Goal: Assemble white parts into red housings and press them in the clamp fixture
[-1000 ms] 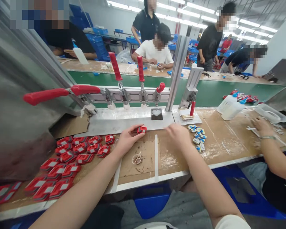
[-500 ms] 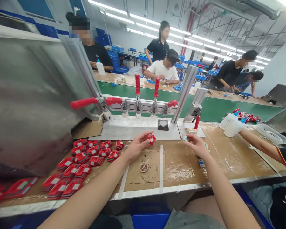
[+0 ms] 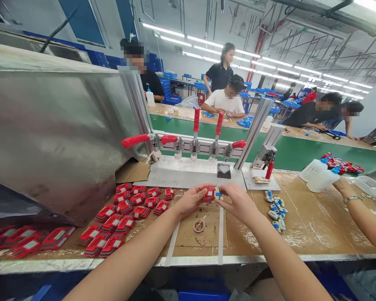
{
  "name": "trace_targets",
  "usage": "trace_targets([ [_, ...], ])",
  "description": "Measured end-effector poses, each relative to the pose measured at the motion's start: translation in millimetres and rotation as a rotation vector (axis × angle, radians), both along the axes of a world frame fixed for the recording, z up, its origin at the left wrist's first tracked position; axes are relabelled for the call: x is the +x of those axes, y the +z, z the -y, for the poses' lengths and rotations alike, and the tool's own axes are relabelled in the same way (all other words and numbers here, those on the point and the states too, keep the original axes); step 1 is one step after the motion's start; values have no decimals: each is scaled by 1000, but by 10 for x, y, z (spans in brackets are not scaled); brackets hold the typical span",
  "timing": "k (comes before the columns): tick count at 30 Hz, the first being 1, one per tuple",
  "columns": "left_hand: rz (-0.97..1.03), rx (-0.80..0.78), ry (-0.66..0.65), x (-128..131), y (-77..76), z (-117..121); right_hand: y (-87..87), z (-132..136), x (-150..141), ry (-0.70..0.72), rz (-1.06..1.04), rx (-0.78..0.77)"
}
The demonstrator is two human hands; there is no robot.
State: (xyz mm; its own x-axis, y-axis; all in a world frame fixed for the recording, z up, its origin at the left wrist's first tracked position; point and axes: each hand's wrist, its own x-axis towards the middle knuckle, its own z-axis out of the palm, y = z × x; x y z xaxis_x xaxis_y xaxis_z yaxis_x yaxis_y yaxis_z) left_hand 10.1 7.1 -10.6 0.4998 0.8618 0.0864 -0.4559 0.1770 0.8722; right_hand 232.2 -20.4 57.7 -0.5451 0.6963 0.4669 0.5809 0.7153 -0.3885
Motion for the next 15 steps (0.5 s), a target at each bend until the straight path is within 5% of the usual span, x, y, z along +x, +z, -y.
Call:
trace_targets([
  [10,-160,82,60,-16,1,-20,-146,-134,-49,-1,404,215],
  [15,-451,302,239,-54,125,-98,-471,-165,-154,-124,-112,-7],
])
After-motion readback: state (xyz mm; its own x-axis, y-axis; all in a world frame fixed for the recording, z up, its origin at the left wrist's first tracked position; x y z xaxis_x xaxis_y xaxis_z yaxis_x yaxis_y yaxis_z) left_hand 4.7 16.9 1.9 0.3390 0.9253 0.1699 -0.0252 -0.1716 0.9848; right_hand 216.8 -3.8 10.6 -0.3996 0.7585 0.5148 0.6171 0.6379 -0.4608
